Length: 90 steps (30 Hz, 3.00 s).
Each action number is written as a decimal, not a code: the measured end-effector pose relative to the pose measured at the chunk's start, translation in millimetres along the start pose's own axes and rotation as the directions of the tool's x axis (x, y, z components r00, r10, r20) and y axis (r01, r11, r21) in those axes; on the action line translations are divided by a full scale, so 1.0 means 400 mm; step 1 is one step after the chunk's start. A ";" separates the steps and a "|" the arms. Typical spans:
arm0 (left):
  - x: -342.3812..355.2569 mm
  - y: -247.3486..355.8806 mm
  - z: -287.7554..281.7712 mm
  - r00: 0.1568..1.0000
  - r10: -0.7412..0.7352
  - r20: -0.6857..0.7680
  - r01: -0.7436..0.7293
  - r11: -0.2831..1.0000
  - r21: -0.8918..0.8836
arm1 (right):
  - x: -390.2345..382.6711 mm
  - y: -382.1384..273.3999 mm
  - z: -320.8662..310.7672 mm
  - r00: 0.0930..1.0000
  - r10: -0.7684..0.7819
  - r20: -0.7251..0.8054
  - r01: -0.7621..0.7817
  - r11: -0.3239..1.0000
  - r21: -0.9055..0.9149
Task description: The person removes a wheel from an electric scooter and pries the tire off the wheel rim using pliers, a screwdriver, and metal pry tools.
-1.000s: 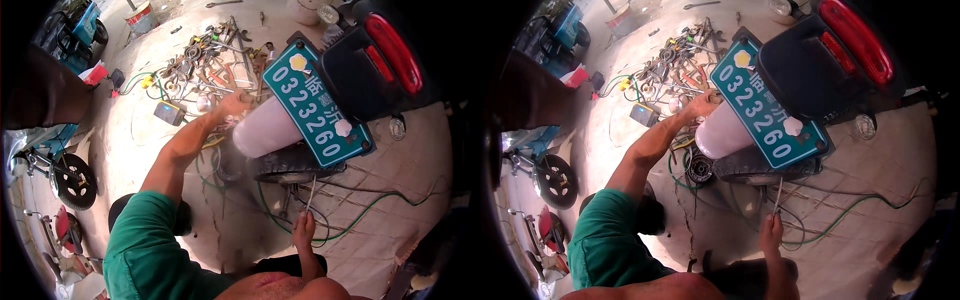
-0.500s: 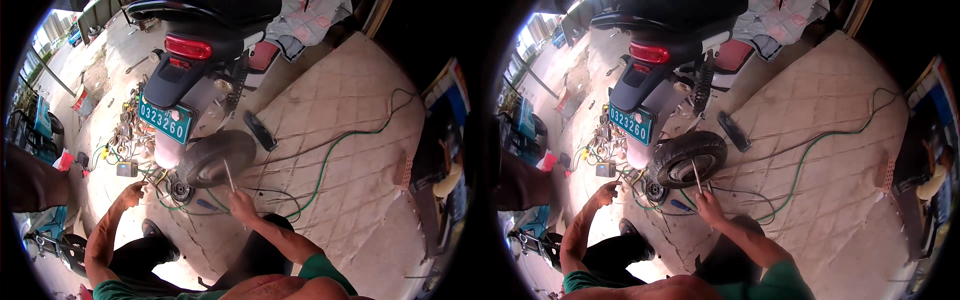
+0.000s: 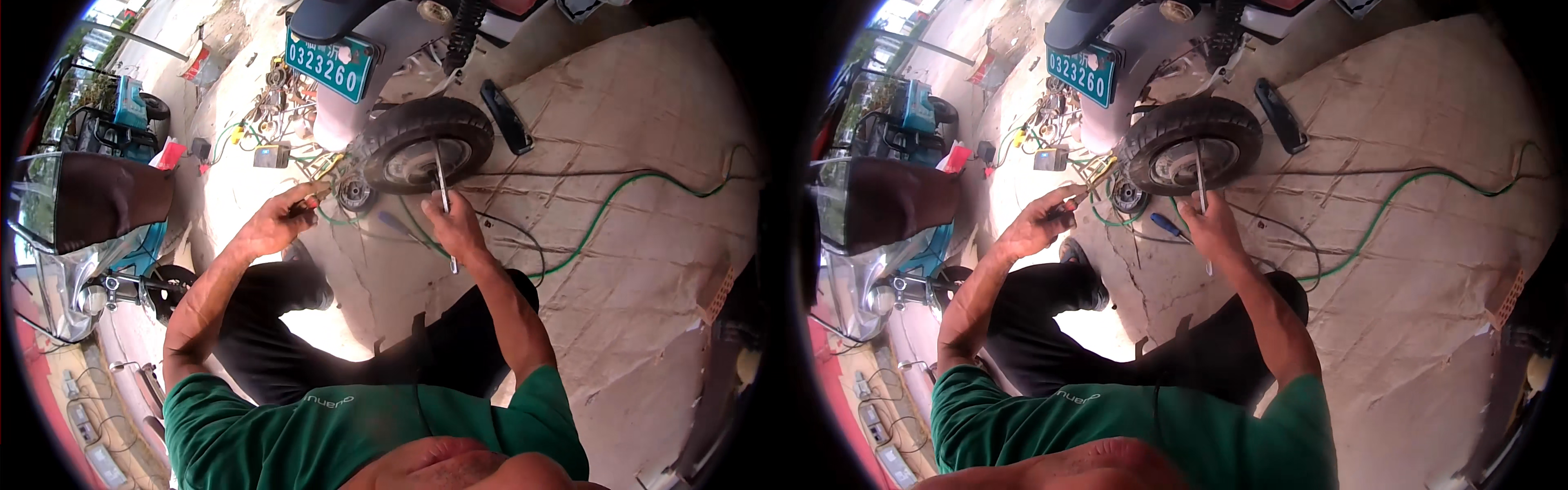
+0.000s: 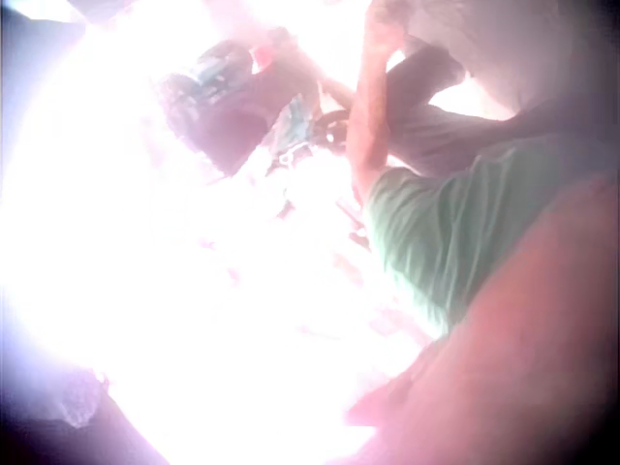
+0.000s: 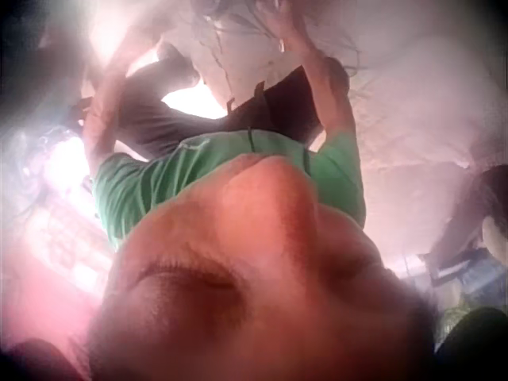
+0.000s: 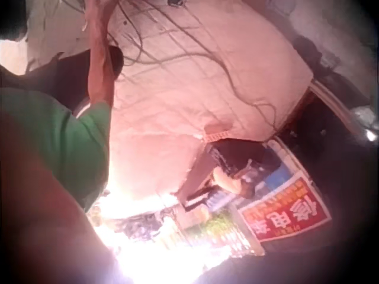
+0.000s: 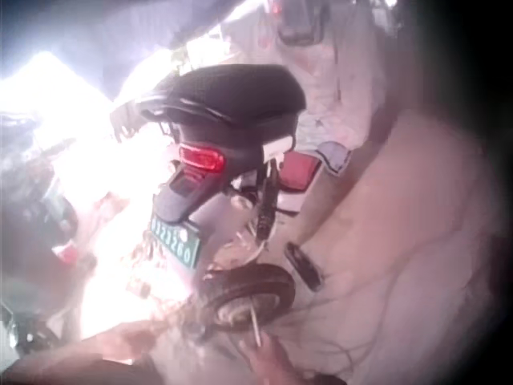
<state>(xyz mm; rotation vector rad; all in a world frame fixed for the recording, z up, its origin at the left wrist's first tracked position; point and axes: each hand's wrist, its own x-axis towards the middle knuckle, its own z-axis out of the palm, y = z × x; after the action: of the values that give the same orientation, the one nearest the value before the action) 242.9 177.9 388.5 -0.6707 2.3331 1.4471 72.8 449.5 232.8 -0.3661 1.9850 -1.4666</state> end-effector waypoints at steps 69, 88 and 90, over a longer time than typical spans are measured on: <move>0.367 -0.068 0.516 0.894 -0.056 -0.444 -0.086 0.953 -0.292 | -0.010 -0.103 -0.220 0.951 -0.213 0.226 0.295 0.844 -0.447; 0.372 -0.079 0.524 0.883 -0.060 -0.465 -0.071 0.963 -0.259 | 0.059 0.110 -0.057 0.910 -0.413 -0.039 0.354 0.821 -0.449; 0.354 -0.079 0.494 0.901 -0.097 -0.423 -0.039 0.952 -0.302 | 0.061 0.133 -0.003 0.924 -0.377 -0.063 0.305 0.825 -0.476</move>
<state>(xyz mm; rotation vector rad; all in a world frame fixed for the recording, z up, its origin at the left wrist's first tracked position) 144.6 311.7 208.1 -1.2219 2.4111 1.8197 61.0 454.6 175.8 -0.8787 2.4933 -1.2355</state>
